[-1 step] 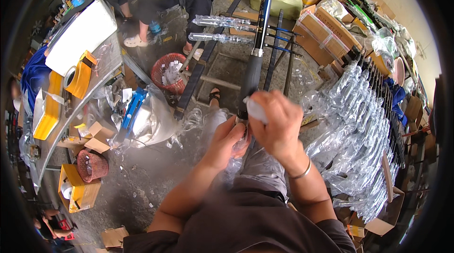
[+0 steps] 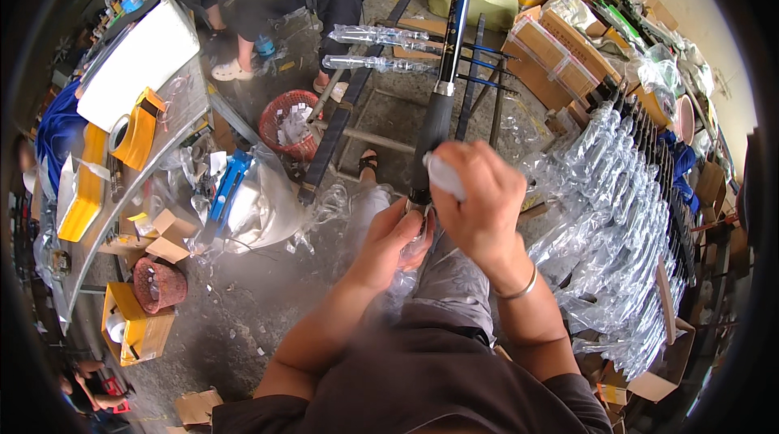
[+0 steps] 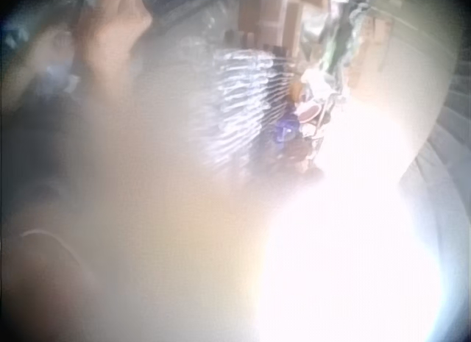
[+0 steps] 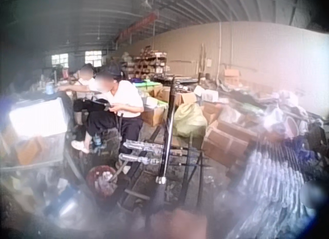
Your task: The person sits on the floor and wipes a fishing rod with a white cloth, then wraps it in plastic. They repeat this process for multiple rods, handling each one individually and placing the wrapped rods on a nearby rack.
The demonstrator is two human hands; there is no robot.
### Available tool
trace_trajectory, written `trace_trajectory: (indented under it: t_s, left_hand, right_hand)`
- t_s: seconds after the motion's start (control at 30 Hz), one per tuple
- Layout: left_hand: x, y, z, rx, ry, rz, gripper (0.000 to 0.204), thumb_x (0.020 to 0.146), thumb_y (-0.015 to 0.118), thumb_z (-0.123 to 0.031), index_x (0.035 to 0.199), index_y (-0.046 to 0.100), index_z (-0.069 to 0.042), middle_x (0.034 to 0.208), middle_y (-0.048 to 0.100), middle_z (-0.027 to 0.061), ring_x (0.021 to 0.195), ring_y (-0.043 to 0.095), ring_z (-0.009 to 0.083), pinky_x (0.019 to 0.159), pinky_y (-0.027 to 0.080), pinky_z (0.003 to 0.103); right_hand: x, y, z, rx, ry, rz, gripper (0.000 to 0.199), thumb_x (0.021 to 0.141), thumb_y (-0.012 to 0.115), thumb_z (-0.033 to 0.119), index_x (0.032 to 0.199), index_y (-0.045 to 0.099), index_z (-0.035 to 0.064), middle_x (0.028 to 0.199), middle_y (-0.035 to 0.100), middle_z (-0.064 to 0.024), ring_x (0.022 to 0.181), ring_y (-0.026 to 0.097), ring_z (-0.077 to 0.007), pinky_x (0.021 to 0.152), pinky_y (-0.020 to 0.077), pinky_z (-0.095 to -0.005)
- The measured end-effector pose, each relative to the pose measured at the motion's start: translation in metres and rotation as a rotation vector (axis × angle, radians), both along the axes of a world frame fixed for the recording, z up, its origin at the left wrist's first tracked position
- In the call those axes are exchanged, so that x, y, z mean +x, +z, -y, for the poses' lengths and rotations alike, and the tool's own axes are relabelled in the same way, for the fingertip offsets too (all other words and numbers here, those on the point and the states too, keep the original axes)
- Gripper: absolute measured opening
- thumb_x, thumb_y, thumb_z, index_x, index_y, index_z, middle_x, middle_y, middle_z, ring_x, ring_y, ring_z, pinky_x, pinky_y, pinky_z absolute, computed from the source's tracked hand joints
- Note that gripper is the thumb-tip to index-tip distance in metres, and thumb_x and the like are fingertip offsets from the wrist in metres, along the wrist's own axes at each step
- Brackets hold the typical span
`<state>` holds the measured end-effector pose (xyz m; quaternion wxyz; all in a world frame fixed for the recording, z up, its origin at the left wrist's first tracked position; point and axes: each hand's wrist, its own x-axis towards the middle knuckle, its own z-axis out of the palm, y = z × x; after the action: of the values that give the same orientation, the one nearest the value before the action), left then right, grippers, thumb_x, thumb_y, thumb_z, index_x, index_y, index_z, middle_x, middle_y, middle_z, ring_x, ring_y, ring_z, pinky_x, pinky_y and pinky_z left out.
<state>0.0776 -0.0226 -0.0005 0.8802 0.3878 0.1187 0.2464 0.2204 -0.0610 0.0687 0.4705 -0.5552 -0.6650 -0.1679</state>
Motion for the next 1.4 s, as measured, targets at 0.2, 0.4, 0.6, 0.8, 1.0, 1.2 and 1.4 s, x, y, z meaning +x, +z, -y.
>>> trace_trajectory:
  t_s: [0.2,0.4,0.6,0.8,1.0,1.2,1.4]
  left_hand:
    - [0.0,0.001,0.0,0.021,0.011,-0.009,0.043,0.092,0.053,-0.047,0.093,0.048,-0.004,0.063,0.045,0.001,0.044,0.035,0.0056,0.04,0.027,0.021]
    - [0.0,0.003,0.0,-0.009,0.005,-0.009,0.041,0.092,0.053,-0.045,0.093,0.047,-0.004,0.063,0.045,0.0009,0.045,0.035,0.0055,0.039,0.026,0.021]
    - [0.004,0.0,0.001,0.017,-0.018,0.006,0.041,0.094,0.049,-0.044,0.1,0.047,-0.003,0.064,0.047,0.0021,0.043,0.034,0.0051,0.039,0.027,0.021]
    - [0.006,-0.004,0.003,0.004,-0.019,-0.003,0.038,0.093,0.052,-0.044,0.093,0.047,-0.006,0.063,0.046,0.0004,0.044,0.036,0.0048,0.039,0.027,0.021]
    - [0.005,-0.005,0.005,-0.004,-0.018,-0.048,0.04,0.092,0.052,-0.046,0.093,0.047,-0.006,0.064,0.046,0.0003,0.044,0.036,0.0052,0.039,0.026,0.021]
    - [0.004,-0.002,0.005,-0.002,-0.023,-0.023,0.037,0.094,0.051,-0.042,0.09,0.047,-0.006,0.064,0.044,-0.0007,0.046,0.035,0.0051,0.04,0.026,0.021]
    - [0.005,0.0,0.003,-0.006,-0.05,-0.025,0.033,0.094,0.051,-0.04,0.09,0.047,-0.007,0.063,0.043,-0.0011,0.046,0.034,0.0047,0.041,0.026,0.021]
  right_hand:
    - [-0.007,-0.009,0.012,-0.065,0.034,-0.038,0.026,0.065,0.067,-0.005,0.089,0.058,0.0,0.075,0.06,-0.0125,0.055,0.059,-0.027,0.048,0.047,-0.0322]
    - [-0.006,-0.001,0.006,-0.034,0.019,-0.059,0.025,0.067,0.066,-0.007,0.09,0.058,0.0003,0.073,0.059,-0.0116,0.053,0.056,-0.0268,0.047,0.0446,-0.0321]
    - [0.002,0.009,-0.002,-0.016,-0.009,-0.035,0.026,0.065,0.066,-0.006,0.089,0.059,-0.0004,0.075,0.06,-0.0121,0.055,0.057,-0.0276,0.048,0.0453,-0.0317]
    - [0.007,0.003,0.003,-0.043,-0.003,-0.001,0.03,0.063,0.065,-0.007,0.091,0.059,-0.0008,0.079,0.062,-0.0137,0.06,0.059,-0.0269,0.049,0.0468,-0.0336]
    - [0.003,-0.014,0.017,-0.076,0.022,0.01,0.031,0.062,0.065,-0.006,0.091,0.059,0.0004,0.079,0.062,-0.0136,0.06,0.059,-0.0277,0.051,0.0469,-0.0324]
    - [0.004,-0.013,0.014,-0.025,0.048,0.013,0.03,0.062,0.064,-0.007,0.091,0.06,-0.0003,0.078,0.062,-0.0134,0.058,0.059,-0.0287,0.05,0.047,-0.0329]
    - [0.011,0.001,0.007,-0.064,0.03,0.028,0.03,0.063,0.064,-0.007,0.092,0.06,-0.0006,0.081,0.063,-0.0154,0.063,0.06,-0.0292,0.052,0.048,-0.0339]
